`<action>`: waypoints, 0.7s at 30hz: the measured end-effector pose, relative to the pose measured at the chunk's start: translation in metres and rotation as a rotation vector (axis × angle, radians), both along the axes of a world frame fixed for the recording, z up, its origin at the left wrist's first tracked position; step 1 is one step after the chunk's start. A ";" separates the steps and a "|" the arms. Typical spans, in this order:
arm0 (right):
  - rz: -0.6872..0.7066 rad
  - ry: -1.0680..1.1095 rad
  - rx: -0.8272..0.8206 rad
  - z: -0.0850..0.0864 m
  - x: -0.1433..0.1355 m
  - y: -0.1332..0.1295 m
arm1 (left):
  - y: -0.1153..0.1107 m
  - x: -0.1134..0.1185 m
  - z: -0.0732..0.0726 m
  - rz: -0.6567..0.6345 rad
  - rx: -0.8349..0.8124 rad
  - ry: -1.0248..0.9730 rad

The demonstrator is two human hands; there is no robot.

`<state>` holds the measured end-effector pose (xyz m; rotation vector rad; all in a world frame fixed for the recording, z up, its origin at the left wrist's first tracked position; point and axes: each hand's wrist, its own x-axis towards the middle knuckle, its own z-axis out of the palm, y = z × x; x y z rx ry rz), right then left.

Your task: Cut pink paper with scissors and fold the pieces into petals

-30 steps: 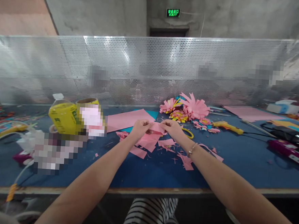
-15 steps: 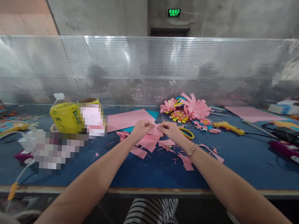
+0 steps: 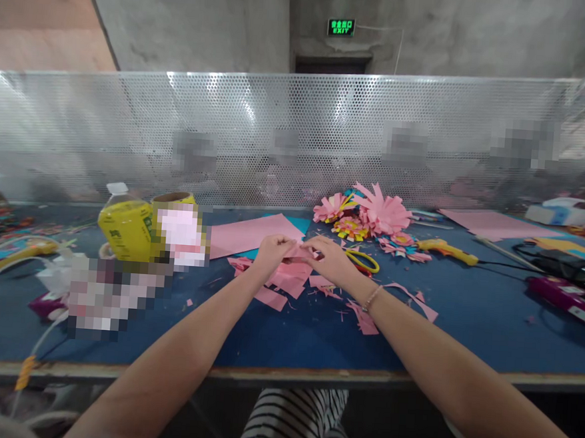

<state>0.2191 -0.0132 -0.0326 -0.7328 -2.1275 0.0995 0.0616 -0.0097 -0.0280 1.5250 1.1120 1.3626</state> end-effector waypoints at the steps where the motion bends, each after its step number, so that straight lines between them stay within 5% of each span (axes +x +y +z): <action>1: -0.017 0.005 -0.021 0.000 0.000 0.000 | -0.001 0.000 0.000 -0.012 -0.011 -0.007; 6: -0.035 0.014 -0.041 0.003 0.002 -0.002 | -0.007 0.004 0.003 -0.104 -0.010 -0.093; 11: -0.064 0.011 -0.026 0.004 0.004 0.001 | -0.008 0.006 -0.002 -0.089 0.128 0.059; 17: -0.131 0.131 -0.200 0.004 0.003 0.001 | -0.005 0.006 -0.006 0.007 0.219 0.145; 21: -0.151 0.225 -0.304 0.001 0.001 0.004 | -0.008 0.010 -0.001 -0.069 0.151 0.035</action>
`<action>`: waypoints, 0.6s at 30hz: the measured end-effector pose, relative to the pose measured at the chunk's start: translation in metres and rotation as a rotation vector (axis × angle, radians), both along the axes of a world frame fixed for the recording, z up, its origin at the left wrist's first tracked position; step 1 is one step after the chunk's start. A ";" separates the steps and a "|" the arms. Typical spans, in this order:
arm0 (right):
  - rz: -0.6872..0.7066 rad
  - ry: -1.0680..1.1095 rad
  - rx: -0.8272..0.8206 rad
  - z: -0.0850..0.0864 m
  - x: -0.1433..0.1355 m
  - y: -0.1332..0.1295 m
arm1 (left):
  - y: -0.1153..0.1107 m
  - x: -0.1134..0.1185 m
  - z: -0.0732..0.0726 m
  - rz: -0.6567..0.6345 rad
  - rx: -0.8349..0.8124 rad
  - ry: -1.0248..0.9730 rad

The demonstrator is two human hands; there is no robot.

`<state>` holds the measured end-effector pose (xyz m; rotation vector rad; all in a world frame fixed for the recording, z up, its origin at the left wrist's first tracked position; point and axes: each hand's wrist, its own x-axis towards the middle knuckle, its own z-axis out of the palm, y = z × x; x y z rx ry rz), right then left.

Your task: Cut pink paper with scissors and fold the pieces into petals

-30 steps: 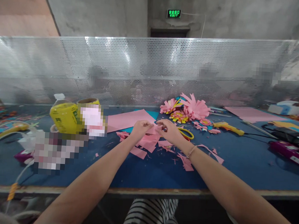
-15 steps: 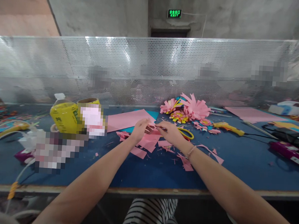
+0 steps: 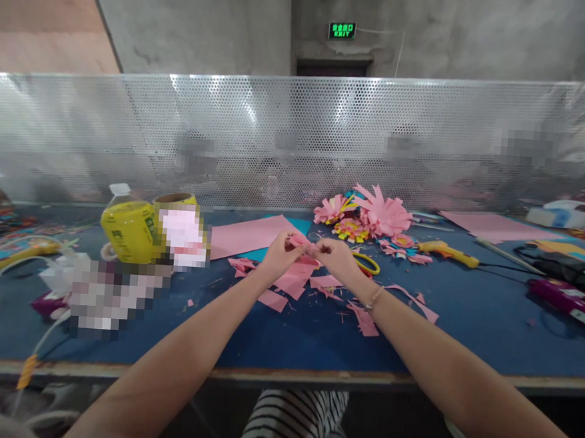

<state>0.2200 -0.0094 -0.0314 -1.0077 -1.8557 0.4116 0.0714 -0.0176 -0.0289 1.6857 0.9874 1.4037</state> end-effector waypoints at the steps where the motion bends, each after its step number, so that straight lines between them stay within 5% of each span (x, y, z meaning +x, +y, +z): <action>1: 0.006 0.028 -0.024 -0.001 0.000 0.001 | -0.001 0.001 0.001 -0.026 -0.040 -0.038; 10: 0.179 0.355 -0.300 -0.004 -0.004 0.004 | 0.003 -0.002 0.002 -0.072 -0.262 -0.315; 18: 0.238 0.494 -0.392 -0.004 -0.004 0.004 | 0.010 -0.005 -0.003 -0.169 -0.175 -0.259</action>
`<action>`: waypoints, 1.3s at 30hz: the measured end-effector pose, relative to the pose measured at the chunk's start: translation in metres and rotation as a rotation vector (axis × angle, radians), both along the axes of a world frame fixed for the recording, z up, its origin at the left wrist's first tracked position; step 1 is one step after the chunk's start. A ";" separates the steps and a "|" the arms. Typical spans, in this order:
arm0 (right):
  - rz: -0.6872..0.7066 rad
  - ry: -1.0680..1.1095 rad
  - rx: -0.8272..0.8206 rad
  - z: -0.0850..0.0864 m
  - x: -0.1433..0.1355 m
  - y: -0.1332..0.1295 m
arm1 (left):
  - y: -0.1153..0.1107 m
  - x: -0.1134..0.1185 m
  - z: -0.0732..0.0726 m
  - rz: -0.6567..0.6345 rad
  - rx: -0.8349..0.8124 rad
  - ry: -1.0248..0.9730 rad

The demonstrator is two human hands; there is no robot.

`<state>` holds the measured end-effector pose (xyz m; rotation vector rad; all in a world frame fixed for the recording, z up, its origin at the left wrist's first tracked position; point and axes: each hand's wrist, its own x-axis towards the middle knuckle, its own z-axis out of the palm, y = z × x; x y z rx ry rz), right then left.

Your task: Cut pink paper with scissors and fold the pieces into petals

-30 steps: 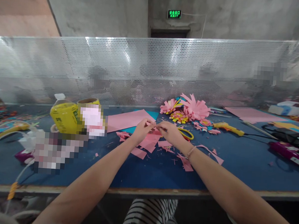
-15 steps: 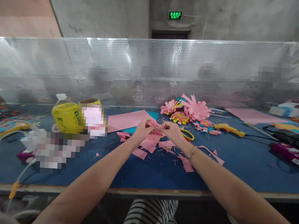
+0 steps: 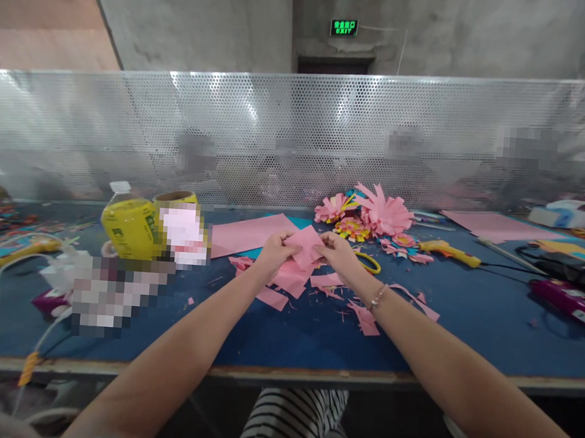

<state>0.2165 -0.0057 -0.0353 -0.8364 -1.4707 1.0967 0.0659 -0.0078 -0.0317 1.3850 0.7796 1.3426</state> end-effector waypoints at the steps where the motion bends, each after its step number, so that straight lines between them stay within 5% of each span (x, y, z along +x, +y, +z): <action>1: 0.007 0.000 -0.006 0.000 0.000 0.000 | 0.001 -0.001 -0.001 0.012 0.028 0.033; 7: 0.044 -0.047 0.017 0.003 0.000 -0.004 | 0.001 -0.002 -0.002 0.080 0.154 0.209; 17: 0.080 0.148 -0.065 0.005 0.001 -0.004 | -0.007 0.004 0.003 -0.030 0.008 0.052; 28: 0.007 0.166 -0.095 0.005 0.000 -0.003 | -0.004 0.003 0.004 0.062 -0.028 -0.013; 39: -0.336 -0.261 0.445 0.011 0.014 0.004 | -0.014 0.002 0.013 -0.035 -0.182 -0.165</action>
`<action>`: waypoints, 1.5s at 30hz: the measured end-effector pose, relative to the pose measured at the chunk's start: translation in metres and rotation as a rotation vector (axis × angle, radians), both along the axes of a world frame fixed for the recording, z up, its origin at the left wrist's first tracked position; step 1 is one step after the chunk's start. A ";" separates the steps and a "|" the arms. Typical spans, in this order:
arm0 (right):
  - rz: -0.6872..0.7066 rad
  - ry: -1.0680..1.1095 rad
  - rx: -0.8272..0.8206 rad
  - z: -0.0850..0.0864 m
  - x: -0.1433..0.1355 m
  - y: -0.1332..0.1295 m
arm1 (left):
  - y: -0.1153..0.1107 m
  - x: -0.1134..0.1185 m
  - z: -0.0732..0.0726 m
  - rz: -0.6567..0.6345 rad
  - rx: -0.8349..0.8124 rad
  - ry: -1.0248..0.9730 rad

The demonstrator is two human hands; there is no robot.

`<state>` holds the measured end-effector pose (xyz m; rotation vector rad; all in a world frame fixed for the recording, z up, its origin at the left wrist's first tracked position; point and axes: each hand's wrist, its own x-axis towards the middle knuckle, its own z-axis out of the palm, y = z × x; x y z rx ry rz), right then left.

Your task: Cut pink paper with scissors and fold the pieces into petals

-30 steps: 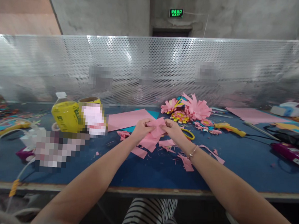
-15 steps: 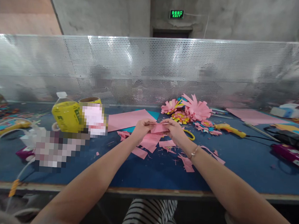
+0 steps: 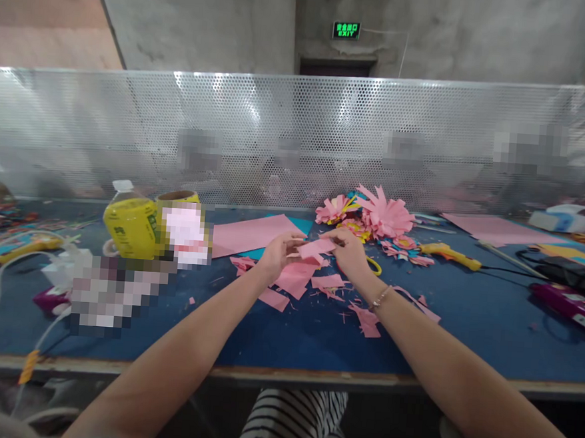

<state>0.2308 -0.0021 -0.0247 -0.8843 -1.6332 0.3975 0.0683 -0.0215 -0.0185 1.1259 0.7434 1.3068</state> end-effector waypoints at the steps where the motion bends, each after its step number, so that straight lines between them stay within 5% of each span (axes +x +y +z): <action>1: -0.006 0.003 0.044 0.000 0.001 0.000 | 0.000 0.000 0.000 0.012 -0.031 -0.029; 7: -0.008 0.048 0.122 0.004 -0.002 -0.008 | -0.003 0.003 0.002 -0.144 -0.011 -0.076; 20: 0.324 0.177 -0.045 0.001 -0.010 -0.016 | -0.010 0.003 0.009 -0.218 -0.030 -0.168; 45: 0.348 0.104 -0.090 0.014 -0.015 -0.035 | -0.012 -0.003 0.008 -0.375 -0.047 -0.069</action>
